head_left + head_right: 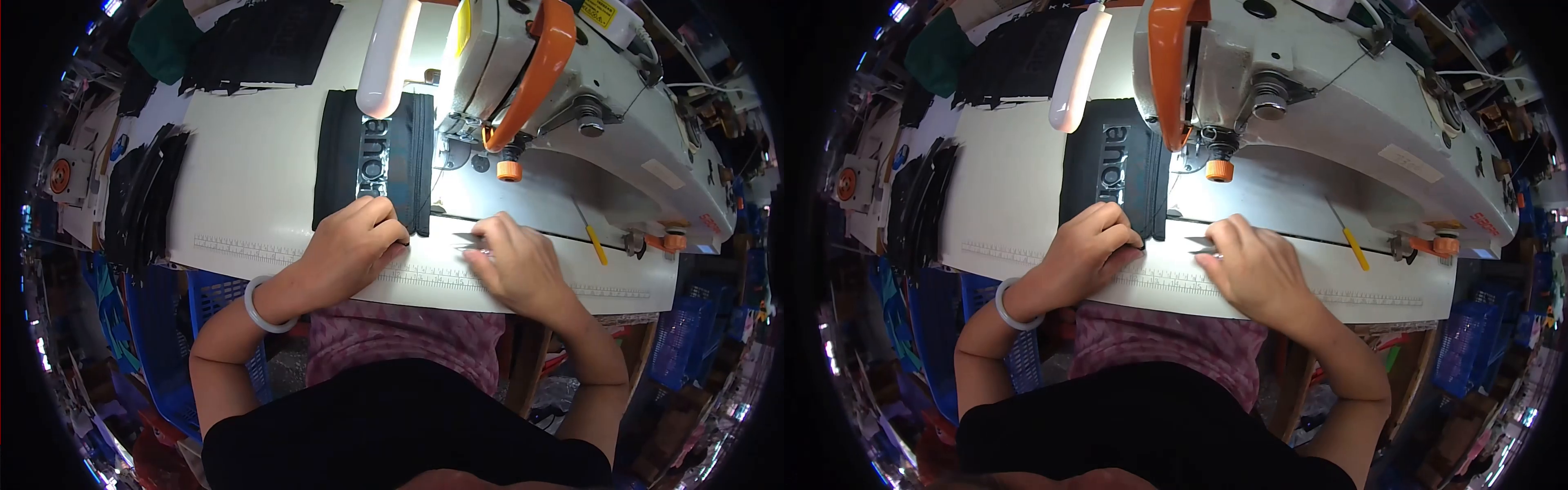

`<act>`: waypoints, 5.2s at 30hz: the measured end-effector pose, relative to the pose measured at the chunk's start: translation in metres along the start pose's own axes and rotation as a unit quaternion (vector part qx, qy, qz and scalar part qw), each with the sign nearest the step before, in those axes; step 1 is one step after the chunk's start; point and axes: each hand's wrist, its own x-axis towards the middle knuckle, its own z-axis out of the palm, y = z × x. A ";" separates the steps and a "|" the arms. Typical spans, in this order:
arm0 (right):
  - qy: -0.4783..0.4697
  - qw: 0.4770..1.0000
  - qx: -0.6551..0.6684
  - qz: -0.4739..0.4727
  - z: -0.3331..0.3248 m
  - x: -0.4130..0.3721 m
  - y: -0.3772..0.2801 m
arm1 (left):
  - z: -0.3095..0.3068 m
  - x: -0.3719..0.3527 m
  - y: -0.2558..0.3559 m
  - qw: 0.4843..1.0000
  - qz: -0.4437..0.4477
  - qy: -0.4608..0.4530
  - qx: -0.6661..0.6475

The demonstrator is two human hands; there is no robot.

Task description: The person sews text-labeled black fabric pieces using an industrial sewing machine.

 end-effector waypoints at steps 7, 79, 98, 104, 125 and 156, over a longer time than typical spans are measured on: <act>0.023 0.997 0.047 -0.056 0.023 0.008 -0.009 | 0.001 0.004 0.005 1.000 -0.027 0.000 -0.016; 0.566 0.745 -0.303 0.181 -0.271 -0.093 0.201 | 0.041 0.045 -0.005 0.984 0.054 0.022 -0.166; 0.601 0.668 0.296 0.324 -0.268 -0.220 0.385 | 0.043 0.049 -0.004 0.983 0.057 0.042 -0.167; 0.462 0.759 0.271 0.370 -0.293 -0.227 0.421 | 0.043 0.048 -0.002 0.980 0.050 0.062 -0.185; 0.545 0.754 0.038 0.366 -0.247 -0.207 0.297 | 0.045 0.043 0.014 0.953 0.302 -0.035 -0.004; 0.062 0.996 -0.015 -0.062 0.015 0.048 0.030 | 0.004 0.054 -0.014 0.989 0.083 0.041 0.114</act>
